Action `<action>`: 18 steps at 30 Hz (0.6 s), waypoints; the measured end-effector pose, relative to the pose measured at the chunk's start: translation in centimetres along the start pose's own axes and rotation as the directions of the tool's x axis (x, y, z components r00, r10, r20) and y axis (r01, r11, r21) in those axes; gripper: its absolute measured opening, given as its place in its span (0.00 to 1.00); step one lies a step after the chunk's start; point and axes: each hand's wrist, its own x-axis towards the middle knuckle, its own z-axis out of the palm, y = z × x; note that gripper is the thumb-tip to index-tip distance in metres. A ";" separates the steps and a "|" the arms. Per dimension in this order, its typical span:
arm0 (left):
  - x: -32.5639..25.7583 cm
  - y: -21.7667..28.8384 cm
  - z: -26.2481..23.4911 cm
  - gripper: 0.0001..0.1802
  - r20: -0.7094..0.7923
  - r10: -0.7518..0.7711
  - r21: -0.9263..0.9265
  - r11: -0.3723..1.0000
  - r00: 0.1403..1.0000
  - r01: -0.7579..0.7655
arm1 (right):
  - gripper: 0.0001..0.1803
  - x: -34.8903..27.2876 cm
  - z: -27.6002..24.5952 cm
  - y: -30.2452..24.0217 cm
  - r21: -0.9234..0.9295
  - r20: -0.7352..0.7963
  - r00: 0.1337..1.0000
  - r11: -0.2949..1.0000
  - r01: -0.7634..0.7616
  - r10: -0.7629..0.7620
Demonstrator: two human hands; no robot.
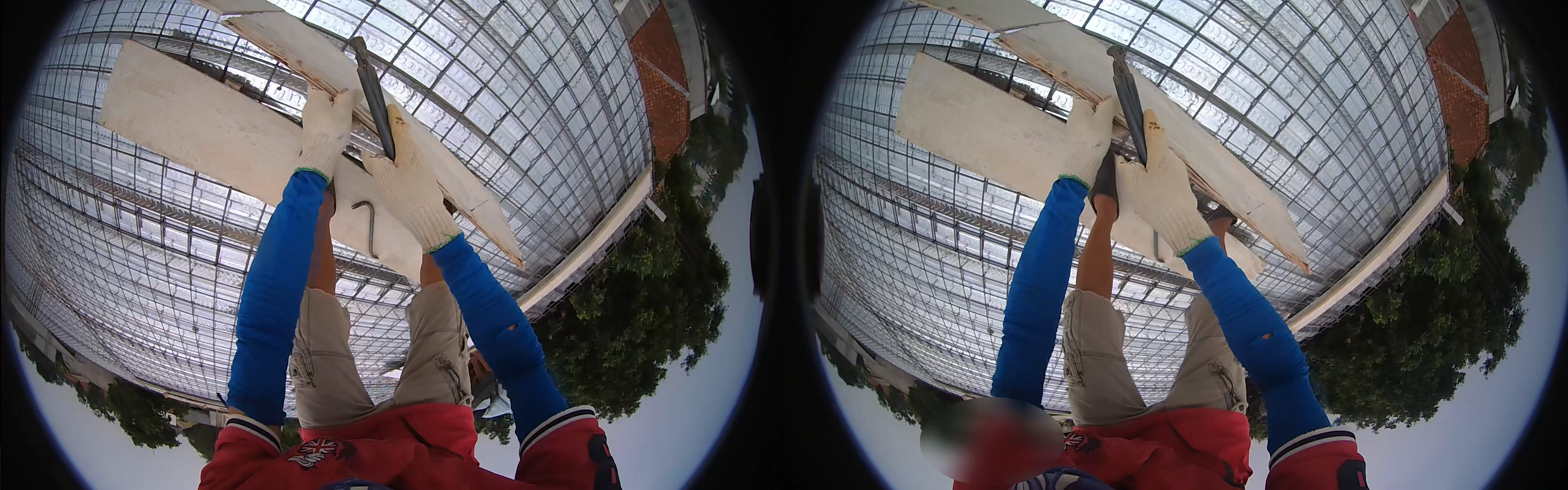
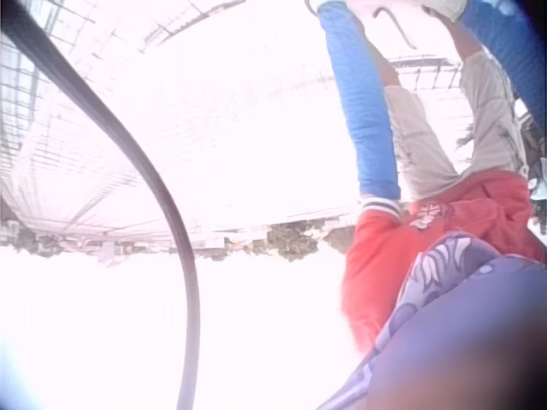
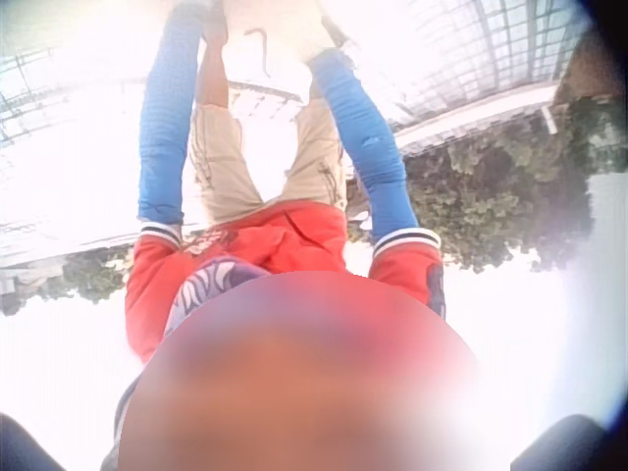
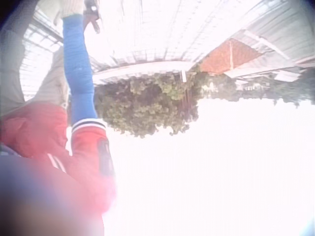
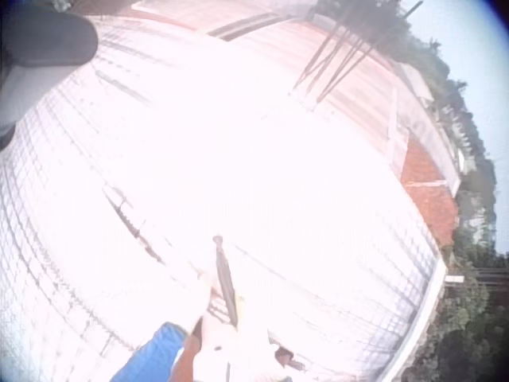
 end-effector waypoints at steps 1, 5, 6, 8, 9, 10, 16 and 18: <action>-1.0 2.5 -0.2 0.25 0.071 -0.148 -0.218 0.963 0.986 0.160 | 0.46 -1.6 -0.9 1.1 0.087 -0.068 0.996 0.995 -0.050 0.056; -2.8 0.2 2.6 0.24 0.050 -0.192 -0.756 0.634 0.980 0.163 | 0.46 -10.2 -5.0 3.3 0.259 0.015 0.912 0.879 -0.399 0.410; -4.6 1.1 4.0 0.25 0.124 -0.315 -0.737 0.606 0.941 0.299 | 0.47 -12.1 -5.4 6.0 0.234 -0.079 0.891 0.877 -0.419 0.446; -8.6 1.4 6.9 0.31 0.360 -0.308 -0.649 0.595 0.881 0.474 | 0.47 -16.0 -5.9 11.7 0.278 -0.246 0.824 0.852 -0.444 0.510; -10.2 1.3 8.4 0.34 0.469 -0.304 -0.592 0.589 0.830 0.550 | 0.47 -17.5 -6.5 13.1 0.345 -0.331 0.774 0.832 -0.433 0.540; -11.5 1.4 10.2 0.30 0.494 -0.362 -0.534 0.591 0.790 0.605 | 0.46 -18.7 -7.6 14.5 0.280 -0.347 0.711 0.791 -0.543 0.611; -13.5 -0.8 17.0 0.23 0.249 -0.541 -0.568 0.591 0.804 0.573 | 0.43 -23.7 -14.2 21.2 0.121 -0.185 0.752 0.774 -0.622 0.633; -14.0 0.4 17.5 0.18 0.198 -0.579 -0.546 0.605 0.791 0.579 | 0.42 -24.0 -15.0 22.1 0.165 -0.232 0.753 0.788 -0.594 0.616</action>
